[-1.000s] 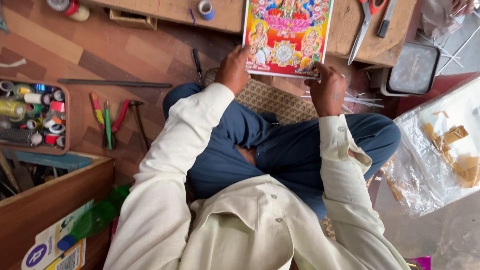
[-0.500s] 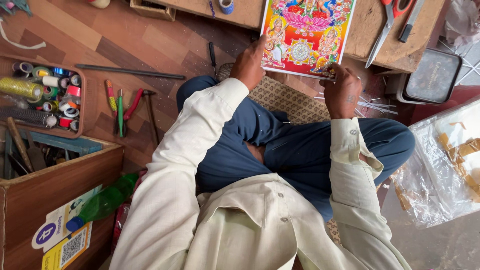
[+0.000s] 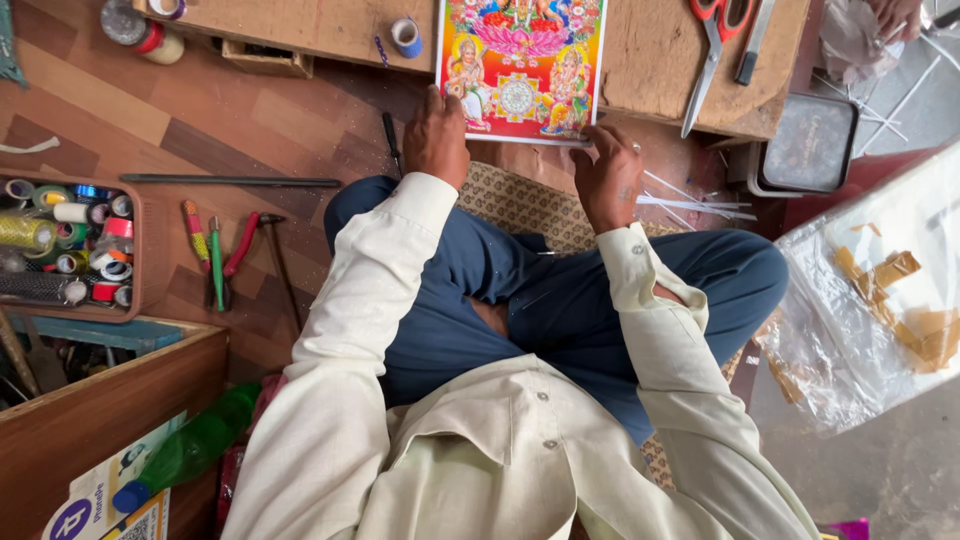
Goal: The person sits on the floor and decorates printed images by applying blue patterned tape to the edges. They use scissors to trim the tape and a knife to smooth it, handling multiple prints one at a time.
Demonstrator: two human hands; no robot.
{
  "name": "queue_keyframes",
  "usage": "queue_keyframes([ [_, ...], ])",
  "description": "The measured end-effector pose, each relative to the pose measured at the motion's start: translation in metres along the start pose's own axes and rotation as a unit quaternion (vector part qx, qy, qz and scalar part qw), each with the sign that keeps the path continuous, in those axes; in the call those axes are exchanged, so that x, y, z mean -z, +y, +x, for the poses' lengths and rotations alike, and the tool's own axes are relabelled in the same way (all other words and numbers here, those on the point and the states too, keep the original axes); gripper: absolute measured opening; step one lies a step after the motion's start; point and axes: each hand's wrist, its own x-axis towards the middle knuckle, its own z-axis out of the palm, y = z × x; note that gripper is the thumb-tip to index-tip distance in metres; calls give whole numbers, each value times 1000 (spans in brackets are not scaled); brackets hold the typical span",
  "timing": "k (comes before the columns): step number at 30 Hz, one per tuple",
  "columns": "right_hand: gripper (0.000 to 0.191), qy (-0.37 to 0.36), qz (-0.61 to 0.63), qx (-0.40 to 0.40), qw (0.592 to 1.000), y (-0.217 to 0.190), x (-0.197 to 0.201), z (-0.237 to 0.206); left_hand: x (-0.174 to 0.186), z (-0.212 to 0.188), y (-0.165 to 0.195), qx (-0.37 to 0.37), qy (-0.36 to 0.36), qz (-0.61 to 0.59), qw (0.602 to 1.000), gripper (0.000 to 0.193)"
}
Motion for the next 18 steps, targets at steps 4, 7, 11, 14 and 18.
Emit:
queue_keyframes([
  [4,30,27,126,-88,988,4,-3,-1,10,-4,8,-51,16,21,998,34],
  [7,21,23,340,-254,905,10,-5,-2,14,-18,23,-90,67,18,993,36],
  [11,20,-65,454,-384,801,21,10,-7,-4,-57,59,-11,68,-311,948,31],
  [14,30,122,113,-108,980,33,31,10,-36,-75,76,246,-130,-645,711,28],
  [18,22,194,261,-372,869,50,60,55,-65,-78,71,331,-279,-707,559,25],
])
